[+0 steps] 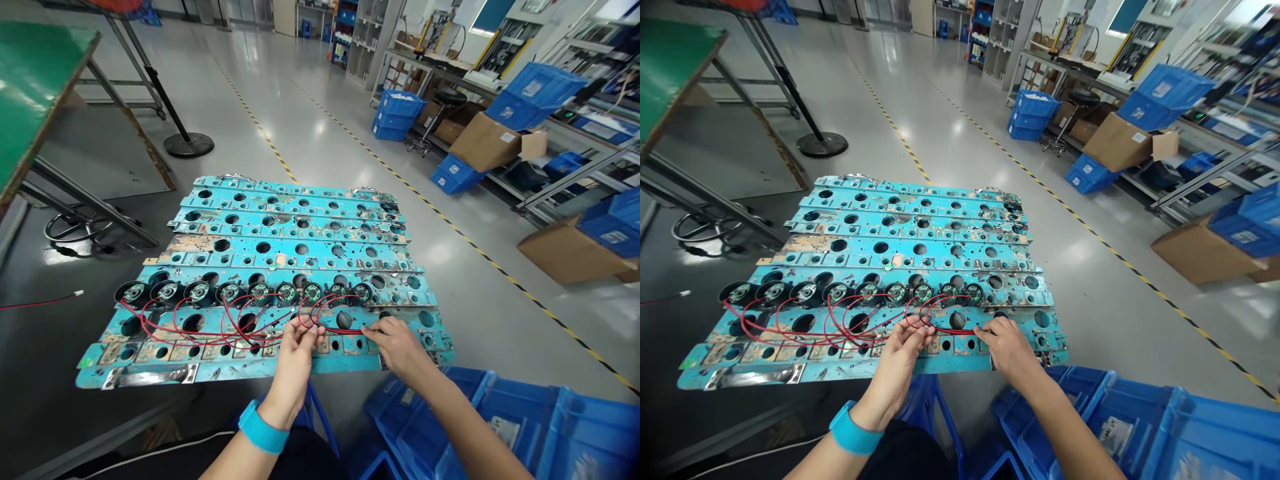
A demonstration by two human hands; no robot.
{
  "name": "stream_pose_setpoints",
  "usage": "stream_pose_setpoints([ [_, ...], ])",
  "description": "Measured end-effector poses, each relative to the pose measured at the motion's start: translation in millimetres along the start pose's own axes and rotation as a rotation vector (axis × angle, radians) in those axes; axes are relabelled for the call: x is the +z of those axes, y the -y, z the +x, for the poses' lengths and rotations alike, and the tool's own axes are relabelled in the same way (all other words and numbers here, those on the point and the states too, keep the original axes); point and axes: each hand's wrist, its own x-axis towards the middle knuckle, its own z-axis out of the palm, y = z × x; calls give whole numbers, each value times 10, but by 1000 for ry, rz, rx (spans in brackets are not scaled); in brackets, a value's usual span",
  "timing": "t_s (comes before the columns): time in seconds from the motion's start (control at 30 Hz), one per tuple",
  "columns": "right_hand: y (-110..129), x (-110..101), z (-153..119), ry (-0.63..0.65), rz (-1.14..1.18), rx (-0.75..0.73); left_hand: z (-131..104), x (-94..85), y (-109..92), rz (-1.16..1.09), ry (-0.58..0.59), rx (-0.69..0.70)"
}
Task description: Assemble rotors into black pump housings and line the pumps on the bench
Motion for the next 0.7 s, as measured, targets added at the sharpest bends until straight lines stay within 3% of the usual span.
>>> stream_pose_setpoints([
  [0.27, 68, -5, 41, 2, -12, 126, -300, -150, -40, 188, 32, 77],
  [0.47, 305, -179, -23, 88, -151, 135, -778, -698, -74, 439, 56, 29],
  [0.7, 289, -303, -98, 148, -164, 183, -1158, -1310, -414, 667, 75, -70],
])
